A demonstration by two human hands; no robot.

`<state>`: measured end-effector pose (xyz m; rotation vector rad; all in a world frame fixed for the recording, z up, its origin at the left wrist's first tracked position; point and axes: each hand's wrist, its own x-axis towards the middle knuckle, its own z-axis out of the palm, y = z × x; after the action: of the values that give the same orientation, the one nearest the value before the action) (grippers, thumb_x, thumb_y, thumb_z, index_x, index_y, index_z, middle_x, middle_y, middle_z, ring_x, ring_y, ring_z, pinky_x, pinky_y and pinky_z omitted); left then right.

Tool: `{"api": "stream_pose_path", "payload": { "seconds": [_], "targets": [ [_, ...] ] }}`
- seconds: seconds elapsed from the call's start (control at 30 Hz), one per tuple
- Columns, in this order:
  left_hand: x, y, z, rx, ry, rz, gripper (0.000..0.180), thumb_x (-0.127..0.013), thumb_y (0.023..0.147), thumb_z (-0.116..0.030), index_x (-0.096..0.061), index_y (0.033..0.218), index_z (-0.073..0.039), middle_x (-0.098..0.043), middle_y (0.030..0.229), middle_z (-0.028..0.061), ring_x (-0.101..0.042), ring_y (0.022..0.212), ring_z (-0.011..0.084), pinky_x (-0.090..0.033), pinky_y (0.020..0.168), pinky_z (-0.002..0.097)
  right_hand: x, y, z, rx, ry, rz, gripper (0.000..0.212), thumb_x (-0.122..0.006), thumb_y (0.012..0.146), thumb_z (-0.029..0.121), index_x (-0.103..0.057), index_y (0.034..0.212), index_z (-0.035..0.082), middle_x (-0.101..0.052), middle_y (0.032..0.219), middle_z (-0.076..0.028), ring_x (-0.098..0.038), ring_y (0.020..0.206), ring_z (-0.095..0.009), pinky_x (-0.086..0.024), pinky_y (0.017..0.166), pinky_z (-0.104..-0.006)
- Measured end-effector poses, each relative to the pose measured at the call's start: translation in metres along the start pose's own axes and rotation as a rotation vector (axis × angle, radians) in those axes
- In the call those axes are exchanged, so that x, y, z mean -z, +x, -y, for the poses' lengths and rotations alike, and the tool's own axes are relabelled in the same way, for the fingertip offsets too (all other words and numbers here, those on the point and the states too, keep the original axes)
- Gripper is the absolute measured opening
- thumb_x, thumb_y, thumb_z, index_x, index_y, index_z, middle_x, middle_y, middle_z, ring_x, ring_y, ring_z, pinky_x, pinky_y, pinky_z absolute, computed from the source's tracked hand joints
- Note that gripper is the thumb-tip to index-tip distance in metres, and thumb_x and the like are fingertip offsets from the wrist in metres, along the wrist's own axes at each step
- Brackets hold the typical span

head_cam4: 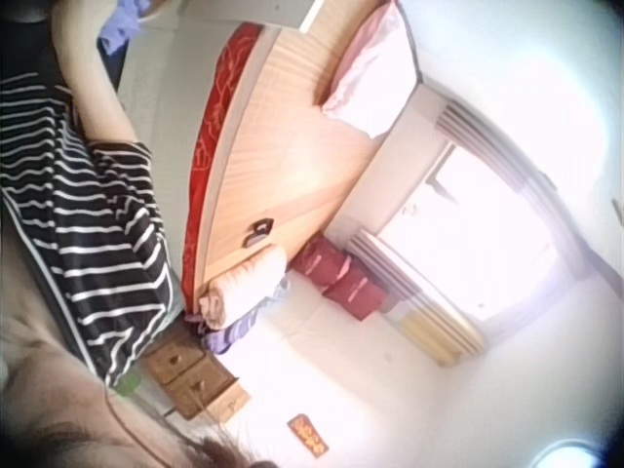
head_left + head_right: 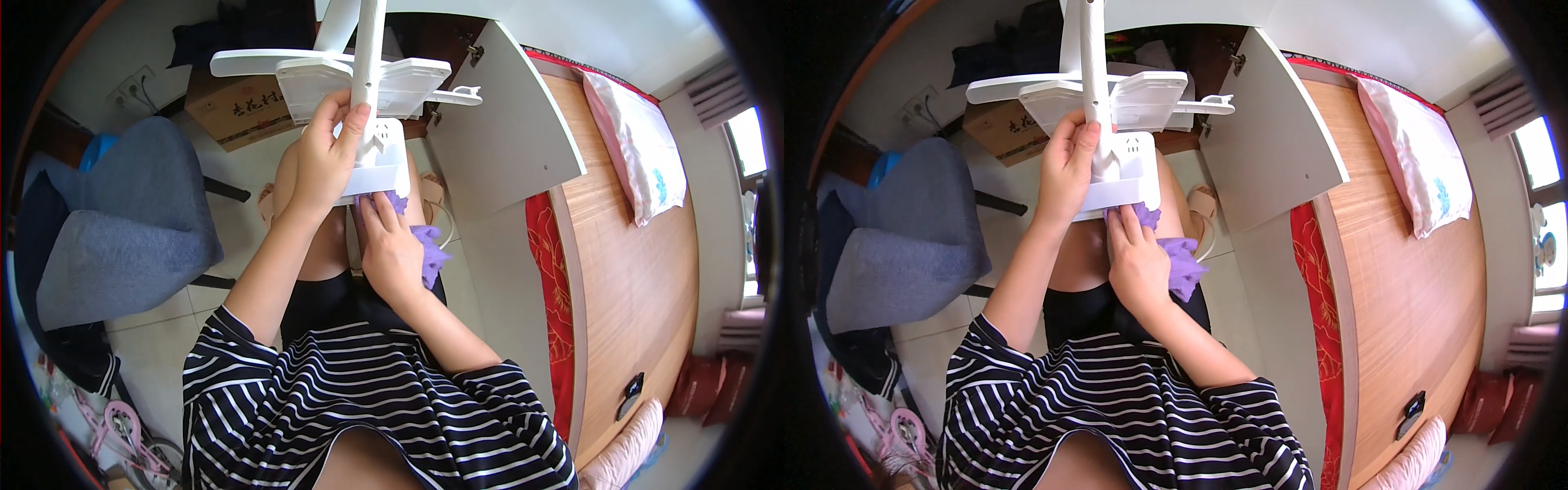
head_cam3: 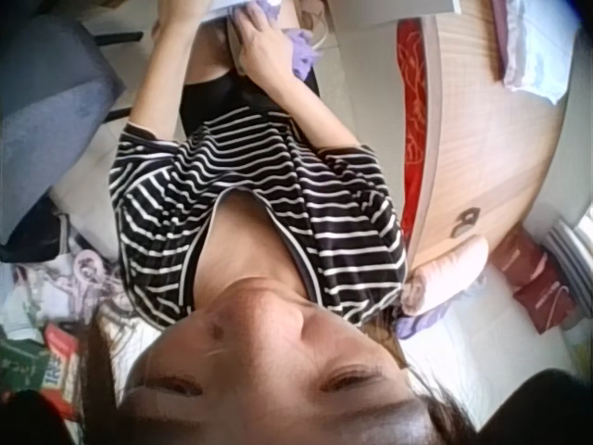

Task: The person wipes a white plastic power stand with a purple cloth, rinses the cloth in a bucket of water, and then continues wiping different parts of the stand.

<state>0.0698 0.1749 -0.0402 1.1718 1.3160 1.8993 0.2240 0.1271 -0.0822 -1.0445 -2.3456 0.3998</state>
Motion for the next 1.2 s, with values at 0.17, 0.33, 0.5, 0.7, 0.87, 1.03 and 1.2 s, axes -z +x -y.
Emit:
{"api": "stream_pose_path", "payload": {
  "seconds": [0.17,0.33,0.5,0.7,0.87,1.03,1.2],
  "targets": [
    [0.003,-0.001,0.003,0.012,-0.034,0.008,0.044,-0.060,0.098,-0.030,-0.054,0.122,0.006,-0.065,0.108,0.0114,-0.059,0.101,0.0134,-0.046,0.089,0.0248,0.015,0.006,-0.026,-0.082,-0.030,-0.039,0.054,-0.058,0.074,-0.001,-0.054,0.127,0.001,-0.053,0.133,-0.012,-0.061,0.100,-0.033,-0.054,0.076,-0.0399],
    [0.003,0.001,0.003,0.018,-0.072,0.037,0.042,-0.061,0.098,-0.029,-0.054,0.121,0.005,-0.065,0.107,0.0101,-0.059,0.100,0.0125,-0.046,0.088,0.0244,0.008,-0.001,-0.004,0.026,-0.057,0.057,0.052,-0.056,0.075,-0.003,-0.055,0.127,0.000,-0.051,0.132,-0.015,-0.056,0.109,-0.036,-0.052,0.082,-0.0390],
    [0.004,0.003,0.001,0.004,-0.059,0.057,0.040,-0.061,0.098,-0.028,-0.055,0.121,0.005,-0.065,0.105,0.0094,-0.060,0.099,0.0120,-0.047,0.087,0.0239,-0.003,-0.001,0.002,0.145,-0.109,0.020,0.054,-0.058,0.072,0.002,-0.055,0.125,-0.003,-0.052,0.131,-0.011,-0.055,0.083,-0.025,-0.052,0.069,-0.0339],
    [0.004,0.005,-0.001,0.015,-0.048,0.039,0.040,-0.061,0.098,-0.028,-0.055,0.120,0.005,-0.066,0.106,0.0099,-0.060,0.098,0.0124,-0.047,0.087,0.0238,-0.015,0.007,0.020,0.200,0.024,0.059,0.053,-0.058,0.070,0.000,-0.058,0.123,0.002,-0.055,0.125,-0.009,-0.057,0.087,-0.026,-0.051,0.075,-0.0351],
    [0.003,0.007,-0.002,0.050,-0.111,0.077,0.039,-0.060,0.098,-0.028,-0.054,0.118,0.005,-0.066,0.104,0.0096,-0.061,0.095,0.0118,-0.048,0.085,0.0232,-0.018,0.010,0.024,0.255,-0.095,0.112,0.052,-0.058,0.072,0.003,-0.060,0.123,0.006,-0.055,0.124,-0.007,-0.057,0.087,-0.024,-0.051,0.071,-0.0341],
    [0.004,0.011,-0.005,0.058,-0.111,0.040,0.039,-0.061,0.098,-0.027,-0.054,0.118,0.005,-0.066,0.103,0.0090,-0.061,0.093,0.0105,-0.048,0.083,0.0223,0.005,0.004,0.001,0.259,-0.174,0.071,0.057,-0.058,0.072,0.005,-0.057,0.129,0.004,-0.053,0.131,-0.006,-0.055,0.088,-0.022,-0.050,0.073,-0.0320],
    [0.003,0.013,0.001,0.052,-0.128,0.035,0.037,-0.061,0.098,-0.027,-0.054,0.117,0.005,-0.066,0.102,0.0086,-0.061,0.092,0.0096,-0.048,0.082,0.0221,-0.009,0.002,0.010,0.231,-0.157,0.028,0.055,-0.059,0.072,0.004,-0.059,0.127,0.006,-0.055,0.129,-0.006,-0.057,0.088,-0.023,-0.051,0.073,-0.0326]
  ]
}}
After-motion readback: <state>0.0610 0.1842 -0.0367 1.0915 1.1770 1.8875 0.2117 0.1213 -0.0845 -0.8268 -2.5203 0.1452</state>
